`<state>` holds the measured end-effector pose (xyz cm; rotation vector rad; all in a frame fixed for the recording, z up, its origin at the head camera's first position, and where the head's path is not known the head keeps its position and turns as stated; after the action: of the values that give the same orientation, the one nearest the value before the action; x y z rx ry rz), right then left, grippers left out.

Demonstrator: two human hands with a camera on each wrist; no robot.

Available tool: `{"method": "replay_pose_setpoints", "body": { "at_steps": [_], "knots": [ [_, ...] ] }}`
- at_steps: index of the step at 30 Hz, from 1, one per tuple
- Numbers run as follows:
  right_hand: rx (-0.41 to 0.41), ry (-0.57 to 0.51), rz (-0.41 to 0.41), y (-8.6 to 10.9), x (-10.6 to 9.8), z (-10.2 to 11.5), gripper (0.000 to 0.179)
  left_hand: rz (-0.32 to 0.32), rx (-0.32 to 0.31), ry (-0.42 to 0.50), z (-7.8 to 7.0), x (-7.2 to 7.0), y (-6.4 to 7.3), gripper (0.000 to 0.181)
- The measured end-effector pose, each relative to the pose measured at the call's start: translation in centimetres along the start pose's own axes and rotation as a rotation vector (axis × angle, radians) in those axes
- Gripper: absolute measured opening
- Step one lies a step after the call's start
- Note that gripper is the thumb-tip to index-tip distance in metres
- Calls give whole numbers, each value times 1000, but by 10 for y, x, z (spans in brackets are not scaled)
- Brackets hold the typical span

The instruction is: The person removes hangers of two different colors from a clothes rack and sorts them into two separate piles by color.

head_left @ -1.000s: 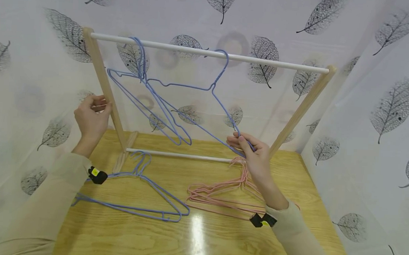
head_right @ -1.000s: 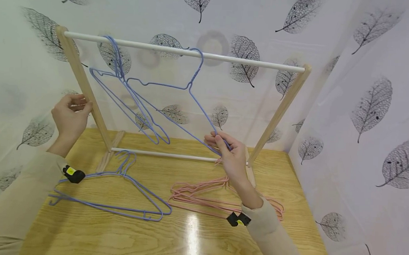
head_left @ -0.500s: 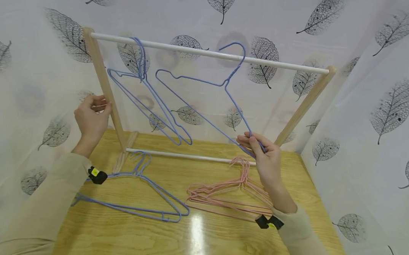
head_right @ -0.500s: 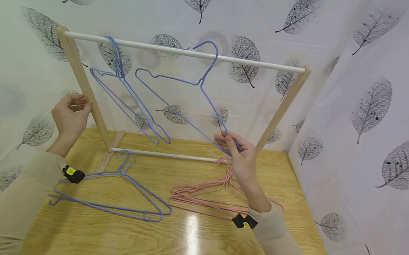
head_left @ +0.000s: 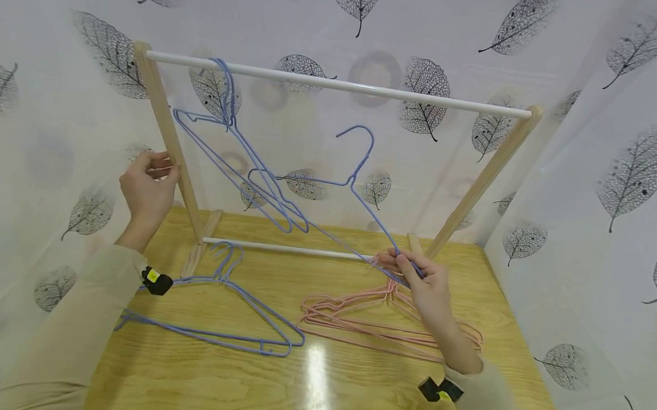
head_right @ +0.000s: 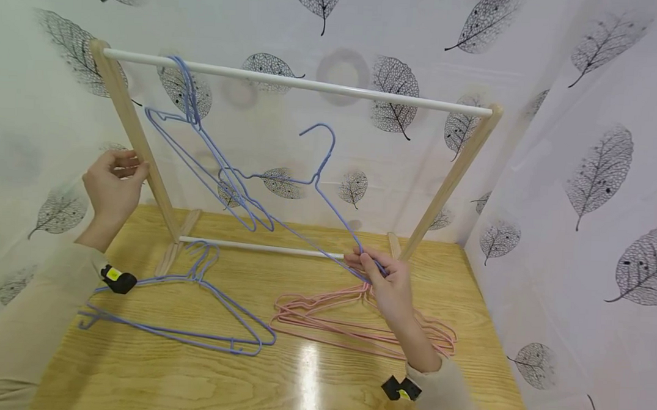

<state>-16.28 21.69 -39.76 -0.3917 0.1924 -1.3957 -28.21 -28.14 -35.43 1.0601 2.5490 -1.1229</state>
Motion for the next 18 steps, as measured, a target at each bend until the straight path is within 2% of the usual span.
{"method": "replay_pose_setpoints", "body": {
  "at_steps": [5,13,18],
  "knots": [
    [117,-12,-6,9,4,-23,43,-3,-1,-1,1,1,-1,26],
    [420,-70,68,29,33,-70,50,0,-1,-4,1,1,-1,26],
    [459,-152,167,38,58,-93,53,2,-15,9,1,2,-2,26]
  ]
}}
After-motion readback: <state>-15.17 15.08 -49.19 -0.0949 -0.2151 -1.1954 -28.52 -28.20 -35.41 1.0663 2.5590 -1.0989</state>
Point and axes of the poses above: each hand's wrist, its own y-axis away from the middle knuckle, its own x-axis out of the palm, z = x × y, the point moved 2 cm from there along -y, towards the middle knuckle, and after that the axes turned 8 degrees about -y, right-handed, at the moved point
